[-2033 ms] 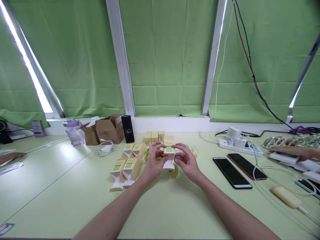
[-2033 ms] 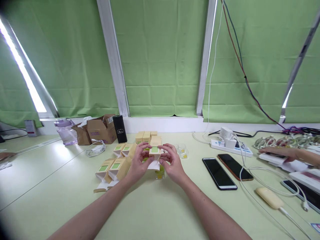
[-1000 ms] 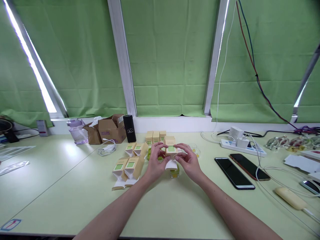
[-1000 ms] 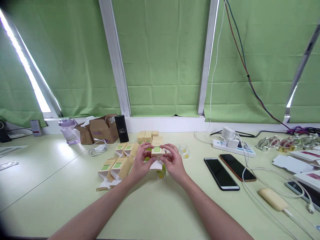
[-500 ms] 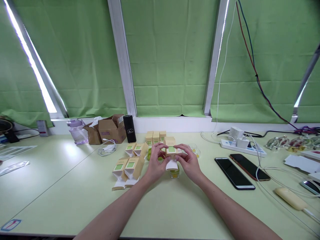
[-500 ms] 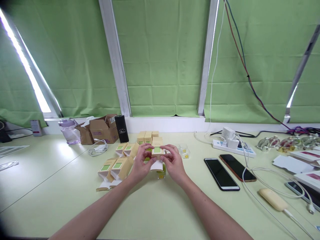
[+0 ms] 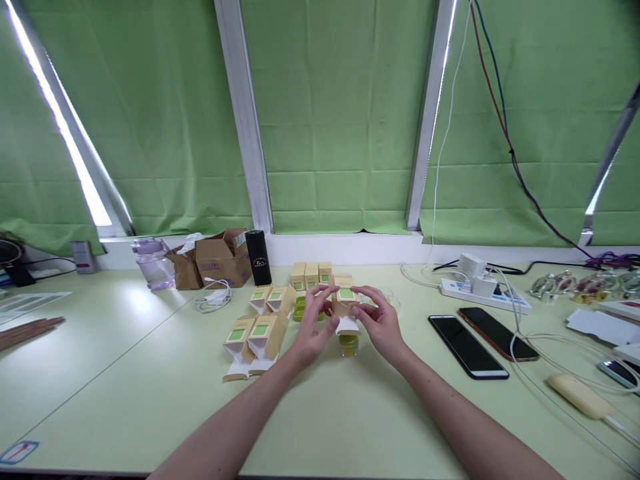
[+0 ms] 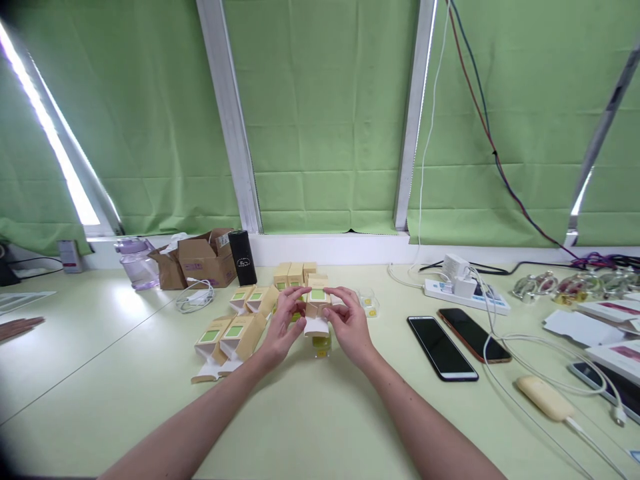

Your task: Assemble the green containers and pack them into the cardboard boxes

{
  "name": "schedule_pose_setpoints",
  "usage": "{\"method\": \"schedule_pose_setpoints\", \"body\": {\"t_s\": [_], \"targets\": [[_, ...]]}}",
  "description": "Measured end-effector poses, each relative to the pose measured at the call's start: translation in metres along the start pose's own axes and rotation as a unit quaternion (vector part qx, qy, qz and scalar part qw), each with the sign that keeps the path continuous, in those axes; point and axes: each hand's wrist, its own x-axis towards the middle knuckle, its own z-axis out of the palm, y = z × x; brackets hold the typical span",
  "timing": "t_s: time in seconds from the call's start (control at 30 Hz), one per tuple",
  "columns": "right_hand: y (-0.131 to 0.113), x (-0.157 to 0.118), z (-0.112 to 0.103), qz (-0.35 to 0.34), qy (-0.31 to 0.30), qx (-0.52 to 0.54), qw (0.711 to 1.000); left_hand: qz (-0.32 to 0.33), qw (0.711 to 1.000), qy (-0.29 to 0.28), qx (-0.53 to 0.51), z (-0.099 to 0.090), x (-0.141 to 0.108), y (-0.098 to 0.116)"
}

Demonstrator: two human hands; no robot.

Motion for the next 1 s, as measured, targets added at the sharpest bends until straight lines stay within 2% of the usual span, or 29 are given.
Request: {"method": "schedule_pose_setpoints", "body": {"t_s": [0.13, 0.23, 0.63, 1.0], "targets": [[-0.0024, 0.0012, -0.0004, -0.006, 0.012, -0.005, 1.000, -0.001, 0.999, -0.041, -0.003, -0.0005, -0.0013, -0.0011], [-0.0018, 0.0012, -0.0005, -0.011, 0.014, -0.011, 1.000, -0.005, 0.999, -0.052, 0.003, 0.0009, -0.0017, -0.0007], [-0.0017, -0.0017, 0.0004, -0.003, -0.008, -0.004, 1.000, -0.002, 1.000, -0.008, 0.009, 0.0026, -0.0003, 0.0005], [-0.0015, -0.0037, -0.0006, -0.030, -0.033, -0.004, 0.999, -0.021, 1.000, 0.002, -0.022, 0.0019, 0.0012, -0.0041]]}}
